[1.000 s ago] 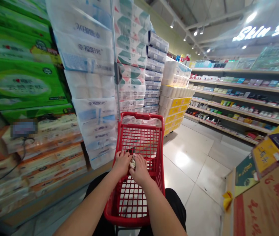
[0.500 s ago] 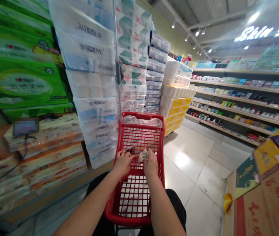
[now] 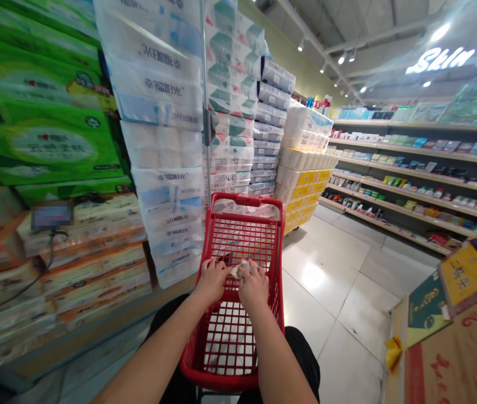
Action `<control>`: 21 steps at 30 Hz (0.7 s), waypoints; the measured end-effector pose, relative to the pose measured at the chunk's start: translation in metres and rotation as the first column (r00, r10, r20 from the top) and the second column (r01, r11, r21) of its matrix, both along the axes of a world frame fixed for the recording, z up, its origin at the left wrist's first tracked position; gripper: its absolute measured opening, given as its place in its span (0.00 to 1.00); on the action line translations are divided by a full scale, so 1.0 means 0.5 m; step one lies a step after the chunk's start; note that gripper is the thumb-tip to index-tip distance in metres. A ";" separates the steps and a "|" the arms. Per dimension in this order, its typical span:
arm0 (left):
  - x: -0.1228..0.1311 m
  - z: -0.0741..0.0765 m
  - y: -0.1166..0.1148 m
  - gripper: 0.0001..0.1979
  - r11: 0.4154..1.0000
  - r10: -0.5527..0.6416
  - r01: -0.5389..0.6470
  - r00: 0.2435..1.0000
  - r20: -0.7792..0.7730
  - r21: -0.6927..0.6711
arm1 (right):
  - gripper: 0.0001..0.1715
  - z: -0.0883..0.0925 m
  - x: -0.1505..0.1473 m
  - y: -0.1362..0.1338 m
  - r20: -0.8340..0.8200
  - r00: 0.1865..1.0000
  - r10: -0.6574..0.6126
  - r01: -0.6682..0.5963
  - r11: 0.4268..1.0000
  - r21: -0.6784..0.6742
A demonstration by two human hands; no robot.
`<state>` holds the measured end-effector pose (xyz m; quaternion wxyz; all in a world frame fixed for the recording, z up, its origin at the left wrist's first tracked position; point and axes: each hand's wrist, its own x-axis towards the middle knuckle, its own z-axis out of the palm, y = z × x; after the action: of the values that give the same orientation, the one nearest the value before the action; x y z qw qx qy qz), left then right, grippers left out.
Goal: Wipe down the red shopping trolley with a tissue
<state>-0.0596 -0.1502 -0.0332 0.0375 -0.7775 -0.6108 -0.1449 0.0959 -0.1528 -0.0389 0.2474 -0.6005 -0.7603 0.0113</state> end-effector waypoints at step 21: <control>0.001 0.006 -0.004 0.23 1.000 0.005 -0.006 1.000 -0.030 -0.014 | 0.25 -0.022 0.015 0.022 -0.279 0.960 -0.033 0.072 0.989 0.131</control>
<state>-0.0589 -0.1524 -0.0304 0.0413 -0.7782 -0.6133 -0.1289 0.1034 -0.1417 -0.0497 0.3924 -0.5942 -0.7013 0.0351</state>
